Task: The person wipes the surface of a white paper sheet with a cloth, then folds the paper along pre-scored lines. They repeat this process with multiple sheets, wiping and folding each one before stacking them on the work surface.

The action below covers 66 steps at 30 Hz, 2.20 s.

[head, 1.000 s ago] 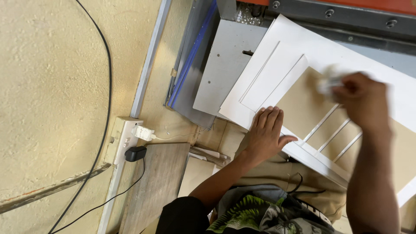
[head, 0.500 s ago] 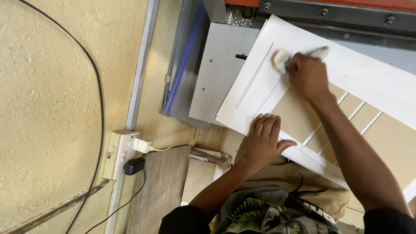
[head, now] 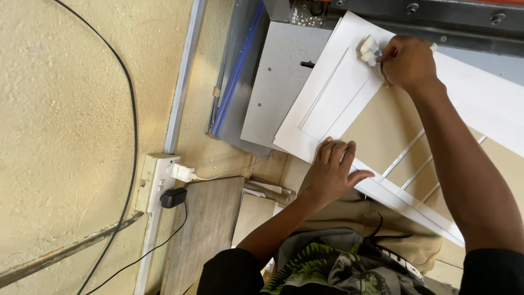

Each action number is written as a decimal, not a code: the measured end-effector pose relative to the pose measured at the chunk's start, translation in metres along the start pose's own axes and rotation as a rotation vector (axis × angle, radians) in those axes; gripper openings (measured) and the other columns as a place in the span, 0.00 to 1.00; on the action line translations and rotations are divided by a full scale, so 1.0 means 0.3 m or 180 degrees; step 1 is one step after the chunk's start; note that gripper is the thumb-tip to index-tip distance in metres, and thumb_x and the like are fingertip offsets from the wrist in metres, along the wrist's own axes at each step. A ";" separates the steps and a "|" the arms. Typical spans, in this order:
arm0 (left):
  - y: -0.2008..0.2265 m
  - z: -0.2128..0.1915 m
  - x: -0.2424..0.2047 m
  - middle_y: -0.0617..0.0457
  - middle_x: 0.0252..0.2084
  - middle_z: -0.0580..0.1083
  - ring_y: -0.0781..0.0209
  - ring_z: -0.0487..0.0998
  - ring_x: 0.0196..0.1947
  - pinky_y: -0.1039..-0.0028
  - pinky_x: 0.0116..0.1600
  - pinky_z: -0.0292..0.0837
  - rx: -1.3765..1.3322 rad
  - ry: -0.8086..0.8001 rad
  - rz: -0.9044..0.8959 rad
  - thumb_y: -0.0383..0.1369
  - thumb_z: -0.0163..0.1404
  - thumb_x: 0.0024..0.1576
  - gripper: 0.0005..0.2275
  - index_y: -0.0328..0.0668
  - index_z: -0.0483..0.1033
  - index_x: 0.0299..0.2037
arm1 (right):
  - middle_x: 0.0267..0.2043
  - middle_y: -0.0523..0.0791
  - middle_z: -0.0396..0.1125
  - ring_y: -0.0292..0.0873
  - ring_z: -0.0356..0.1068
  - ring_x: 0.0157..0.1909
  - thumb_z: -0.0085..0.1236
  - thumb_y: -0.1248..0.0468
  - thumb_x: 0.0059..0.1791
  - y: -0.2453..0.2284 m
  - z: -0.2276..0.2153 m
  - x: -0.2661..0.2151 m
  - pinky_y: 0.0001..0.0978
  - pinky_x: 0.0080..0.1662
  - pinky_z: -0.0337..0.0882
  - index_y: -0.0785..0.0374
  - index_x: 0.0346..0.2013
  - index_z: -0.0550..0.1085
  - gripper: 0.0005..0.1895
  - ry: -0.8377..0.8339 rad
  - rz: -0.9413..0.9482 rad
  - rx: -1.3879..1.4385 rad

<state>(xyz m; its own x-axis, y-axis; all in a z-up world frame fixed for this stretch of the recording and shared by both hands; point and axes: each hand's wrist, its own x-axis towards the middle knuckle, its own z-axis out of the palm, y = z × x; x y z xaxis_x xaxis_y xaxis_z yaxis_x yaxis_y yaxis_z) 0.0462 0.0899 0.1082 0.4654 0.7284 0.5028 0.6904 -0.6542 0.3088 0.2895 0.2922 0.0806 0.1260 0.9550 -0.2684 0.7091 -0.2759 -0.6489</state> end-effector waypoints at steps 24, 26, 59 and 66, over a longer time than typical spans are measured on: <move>0.007 0.048 -0.034 0.44 0.47 0.74 0.46 0.75 0.50 0.54 0.64 0.76 0.0028 0.0306 0.0077 0.56 0.61 0.56 0.29 0.31 0.77 0.49 | 0.39 0.41 0.77 0.56 0.74 0.37 0.51 0.68 0.44 0.197 0.098 0.036 0.46 0.39 0.71 0.54 0.29 0.74 0.05 0.0628 -0.0801 -0.0738; 0.007 0.034 -0.034 0.44 0.48 0.76 0.47 0.75 0.51 0.55 0.64 0.76 0.0091 0.0206 0.0113 0.56 0.59 0.58 0.29 0.30 0.79 0.49 | 0.34 0.48 0.75 0.60 0.73 0.33 0.57 0.67 0.50 0.135 0.159 -0.094 0.54 0.35 0.65 0.56 0.36 0.72 0.03 0.0686 -0.1019 -0.0705; 0.223 0.060 0.031 0.46 0.59 0.70 0.42 0.69 0.65 0.41 0.77 0.51 -0.0977 -0.0667 -0.0706 0.36 0.51 0.65 0.14 0.39 0.78 0.57 | 0.38 0.48 0.70 0.40 0.71 0.34 0.57 0.59 0.62 0.769 0.078 -1.475 0.30 0.33 0.71 0.60 0.63 0.74 0.16 0.2524 0.2154 0.3195; 0.522 0.266 0.201 0.44 0.60 0.71 0.37 0.68 0.68 0.44 0.72 0.58 -0.1976 -0.1618 0.0109 0.38 0.54 0.66 0.15 0.40 0.78 0.59 | 0.34 0.48 0.71 0.44 0.77 0.30 0.66 0.78 0.47 0.614 0.210 -1.485 0.29 0.28 0.78 0.70 0.49 0.75 0.16 0.3219 0.1309 0.4367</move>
<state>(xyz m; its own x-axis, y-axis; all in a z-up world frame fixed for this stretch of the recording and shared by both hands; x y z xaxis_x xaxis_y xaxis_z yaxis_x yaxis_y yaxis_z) 0.2265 0.0476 0.1224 0.7793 0.6115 0.1370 0.3067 -0.5628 0.7676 0.3202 -0.1909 0.0358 0.8530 0.3448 -0.3917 -0.4567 0.1299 -0.8801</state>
